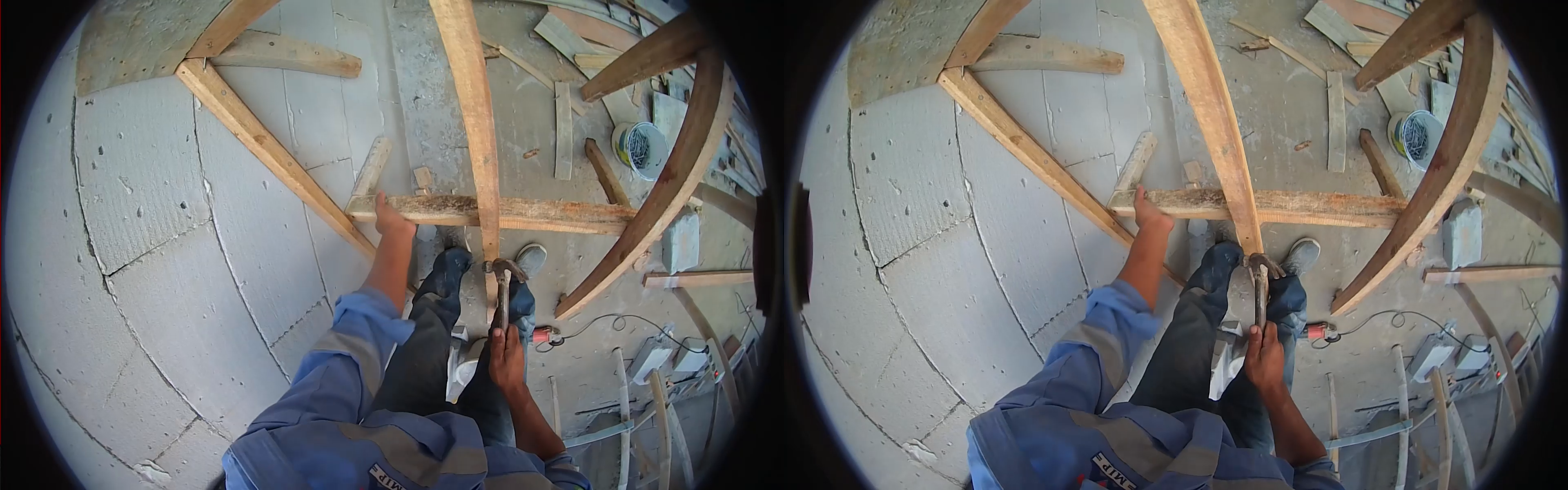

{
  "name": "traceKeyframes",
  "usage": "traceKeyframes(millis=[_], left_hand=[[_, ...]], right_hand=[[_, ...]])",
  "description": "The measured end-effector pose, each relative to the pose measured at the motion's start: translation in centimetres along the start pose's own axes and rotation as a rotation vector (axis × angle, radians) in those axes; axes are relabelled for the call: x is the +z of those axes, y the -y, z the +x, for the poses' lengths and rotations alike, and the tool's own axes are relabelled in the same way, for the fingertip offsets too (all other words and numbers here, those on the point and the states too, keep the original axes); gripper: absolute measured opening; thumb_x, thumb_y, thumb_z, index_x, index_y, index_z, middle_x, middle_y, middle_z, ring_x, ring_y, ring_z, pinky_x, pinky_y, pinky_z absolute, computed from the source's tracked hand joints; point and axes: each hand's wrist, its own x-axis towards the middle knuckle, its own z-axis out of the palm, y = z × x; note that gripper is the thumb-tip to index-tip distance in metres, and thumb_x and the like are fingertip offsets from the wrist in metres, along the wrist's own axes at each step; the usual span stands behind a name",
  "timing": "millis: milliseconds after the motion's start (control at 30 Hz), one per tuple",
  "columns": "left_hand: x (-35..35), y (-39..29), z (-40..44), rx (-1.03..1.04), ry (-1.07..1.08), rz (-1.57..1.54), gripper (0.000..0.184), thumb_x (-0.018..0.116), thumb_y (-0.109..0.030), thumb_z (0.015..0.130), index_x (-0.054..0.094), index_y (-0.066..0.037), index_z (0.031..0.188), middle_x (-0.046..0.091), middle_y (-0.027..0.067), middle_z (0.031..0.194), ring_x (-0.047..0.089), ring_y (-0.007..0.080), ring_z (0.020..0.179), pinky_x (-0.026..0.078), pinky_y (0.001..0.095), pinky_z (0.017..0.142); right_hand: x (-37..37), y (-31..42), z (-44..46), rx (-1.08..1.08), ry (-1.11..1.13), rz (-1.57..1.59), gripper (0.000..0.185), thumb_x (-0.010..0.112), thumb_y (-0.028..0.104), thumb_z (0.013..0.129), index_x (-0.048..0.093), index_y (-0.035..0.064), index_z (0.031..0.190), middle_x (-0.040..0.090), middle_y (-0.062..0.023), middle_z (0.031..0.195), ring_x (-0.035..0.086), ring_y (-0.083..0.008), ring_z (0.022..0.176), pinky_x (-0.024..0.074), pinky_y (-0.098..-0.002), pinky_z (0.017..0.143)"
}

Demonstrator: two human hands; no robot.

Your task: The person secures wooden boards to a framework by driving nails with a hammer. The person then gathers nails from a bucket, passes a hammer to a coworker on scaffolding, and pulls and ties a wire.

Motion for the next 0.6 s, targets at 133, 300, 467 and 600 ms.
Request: traceKeyframes(millis=[133, 300, 467, 600], left_hand=[[3.3, -0.6, -3.8, 0.023, -0.415, -0.037, 0.063, 0.075, -0.040, 0.086, 0.061, 0.005, 0.128, 0.066, 0.0156, 0.125, 0.068, 0.0348, 0.105, 0.059, 0.0521, 0.089], [5.6, -1.2, -5.4, -0.012, -0.491, 0.004, 0.066, 0.074, -0.043, 0.086, 0.061, 0.005, 0.129, 0.065, 0.0158, 0.126, 0.067, 0.0349, 0.107, 0.058, 0.0526, 0.090], [4.2, -0.3, -3.9, 0.046, -0.302, -0.134, 0.068, 0.070, -0.045, 0.088, 0.059, 0.004, 0.133, 0.064, 0.0131, 0.132, 0.066, 0.0348, 0.112, 0.058, 0.0543, 0.090], [4.3, -0.5, -6.1, 0.016, -0.325, -0.093, 0.076, 0.071, -0.051, 0.086, 0.057, 0.004, 0.137, 0.062, 0.0125, 0.138, 0.064, 0.0356, 0.117, 0.054, 0.0554, 0.097]], right_hand=[[-1.5, 2.1, 1.0, 0.047, 0.055, -0.013, 0.035, 0.044, 0.035, 0.110, 0.052, 0.0012, 0.105, 0.062, -0.0298, 0.077, 0.062, -0.0530, 0.071, 0.0448, -0.0574, 0.062], [-3.0, 2.3, 2.4, -0.003, 0.022, -0.012, 0.031, 0.047, 0.032, 0.109, 0.051, 0.0025, 0.102, 0.060, -0.0244, 0.071, 0.061, -0.0488, 0.067, 0.0447, -0.0525, 0.058], [-4.1, 1.5, 2.8, -0.013, -0.111, 0.019, 0.033, 0.048, 0.032, 0.109, 0.051, 0.0010, 0.100, 0.056, -0.0221, 0.068, 0.057, -0.0392, 0.058, 0.0426, -0.0489, 0.056], [-4.2, -0.5, 3.4, -0.012, -0.271, -0.034, 0.037, 0.048, 0.036, 0.109, 0.051, 0.0017, 0.094, 0.050, -0.0165, 0.064, 0.051, -0.0323, 0.055, 0.0403, -0.0451, 0.055]])
